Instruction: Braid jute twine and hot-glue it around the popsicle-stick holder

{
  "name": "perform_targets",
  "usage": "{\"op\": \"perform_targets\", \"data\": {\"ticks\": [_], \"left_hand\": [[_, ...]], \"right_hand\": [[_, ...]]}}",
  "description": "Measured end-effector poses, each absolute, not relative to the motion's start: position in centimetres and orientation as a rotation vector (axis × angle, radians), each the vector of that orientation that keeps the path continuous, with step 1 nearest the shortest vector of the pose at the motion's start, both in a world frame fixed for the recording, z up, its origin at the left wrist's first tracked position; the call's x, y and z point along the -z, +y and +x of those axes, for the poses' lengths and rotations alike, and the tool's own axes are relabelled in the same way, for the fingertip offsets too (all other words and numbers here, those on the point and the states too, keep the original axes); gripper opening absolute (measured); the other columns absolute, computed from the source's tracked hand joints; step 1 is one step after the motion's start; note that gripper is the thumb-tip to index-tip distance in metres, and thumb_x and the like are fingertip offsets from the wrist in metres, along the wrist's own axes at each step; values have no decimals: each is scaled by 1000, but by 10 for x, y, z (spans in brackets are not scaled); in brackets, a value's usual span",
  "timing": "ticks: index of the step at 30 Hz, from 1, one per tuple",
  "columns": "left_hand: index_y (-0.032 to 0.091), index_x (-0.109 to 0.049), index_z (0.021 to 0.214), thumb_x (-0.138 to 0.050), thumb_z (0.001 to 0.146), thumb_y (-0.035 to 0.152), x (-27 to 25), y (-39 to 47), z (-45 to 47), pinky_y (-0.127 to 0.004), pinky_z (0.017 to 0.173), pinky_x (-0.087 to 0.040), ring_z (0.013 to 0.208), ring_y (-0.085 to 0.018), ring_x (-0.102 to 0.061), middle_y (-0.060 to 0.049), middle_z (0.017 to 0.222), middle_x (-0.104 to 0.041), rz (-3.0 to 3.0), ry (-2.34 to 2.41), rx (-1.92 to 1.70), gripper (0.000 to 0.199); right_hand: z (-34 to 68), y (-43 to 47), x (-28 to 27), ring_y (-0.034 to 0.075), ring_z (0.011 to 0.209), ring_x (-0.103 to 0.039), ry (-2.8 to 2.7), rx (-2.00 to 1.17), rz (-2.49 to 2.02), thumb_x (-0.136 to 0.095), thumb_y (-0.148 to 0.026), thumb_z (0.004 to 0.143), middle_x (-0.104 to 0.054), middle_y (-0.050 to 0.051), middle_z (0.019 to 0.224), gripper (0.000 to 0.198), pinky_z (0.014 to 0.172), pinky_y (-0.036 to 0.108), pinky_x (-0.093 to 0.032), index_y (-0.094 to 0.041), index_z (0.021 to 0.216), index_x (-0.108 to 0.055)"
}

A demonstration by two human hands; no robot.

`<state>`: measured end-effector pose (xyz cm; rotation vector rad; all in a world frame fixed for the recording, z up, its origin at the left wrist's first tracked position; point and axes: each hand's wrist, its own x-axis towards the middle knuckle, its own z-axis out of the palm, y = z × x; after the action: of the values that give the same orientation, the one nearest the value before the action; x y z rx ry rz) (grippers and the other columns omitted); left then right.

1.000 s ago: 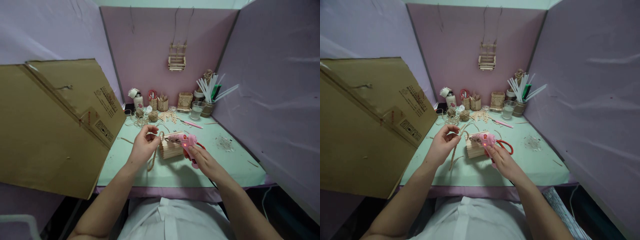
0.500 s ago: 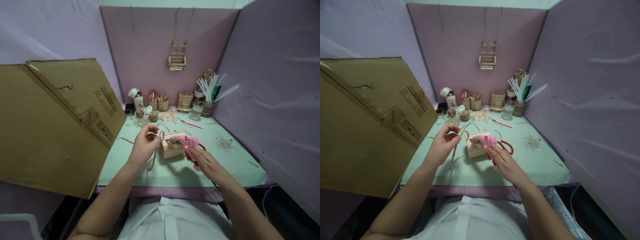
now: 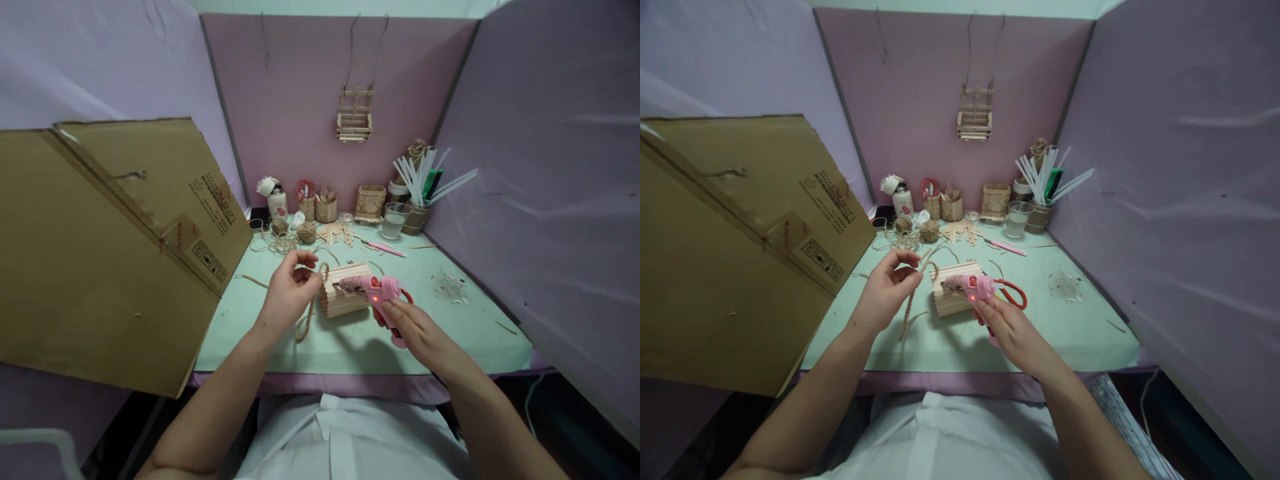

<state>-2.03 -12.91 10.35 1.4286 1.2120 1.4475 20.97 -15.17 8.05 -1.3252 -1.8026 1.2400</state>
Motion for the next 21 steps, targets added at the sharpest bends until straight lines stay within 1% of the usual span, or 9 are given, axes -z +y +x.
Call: {"op": "perform_targets", "data": {"ticks": [4,10,14,16,19,21], "left_hand": [[19,-55,93,-65,72,20,-105,-131,-20,-20,58,-41,67,-8,-53,0,91,-56,1428,1223,-1441,22],[19,-55,93,-65,72,20,-105,-134,-18,-20,59,-42,67,-8,-53,0,90,-56,1407,1220,-1434,23],[19,-56,92,-66,71,20,-103,-135,-18,-20,58,-42,68,-9,-54,0,91,-57,1392,1226,-1434,24],[19,-56,92,-66,71,19,-102,-136,-18,-20,59,-43,68,-9,-55,-1,91,-57,1391,1227,-1429,24],[19,-55,92,-65,71,18,-100,-139,-16,-20,60,-44,69,-9,-55,0,90,-57,1384,1219,-1420,23],[20,-55,92,-64,72,17,-98,-142,-14,-20,62,-45,70,-9,-55,0,90,-57,1388,1211,-1413,22]], "right_hand": [[209,-154,-84,15,68,-47,-1811,-1219,-1321,-35,-69,90,-49,2,75,53,57,25,-45,-21,79,-53],[212,-161,-94,17,70,-51,-1780,-1235,-1397,-40,-71,86,-55,3,78,52,55,25,-47,-22,77,-55],[221,-168,-95,18,69,-52,-1794,-1214,-1408,-39,-71,86,-58,5,77,54,55,26,-48,-22,77,-60],[228,-171,-94,19,70,-54,-1773,-1205,-1434,-39,-72,85,-60,6,79,56,56,27,-48,-22,79,-62],[243,-172,-90,20,70,-55,-1716,-1107,-1511,-37,-74,84,-63,8,83,59,58,29,-49,-22,84,-64],[256,-164,-84,21,68,-55,-1711,-912,-1575,-33,-74,85,-62,8,79,61,59,31,-48,-22,85,-64]]}}
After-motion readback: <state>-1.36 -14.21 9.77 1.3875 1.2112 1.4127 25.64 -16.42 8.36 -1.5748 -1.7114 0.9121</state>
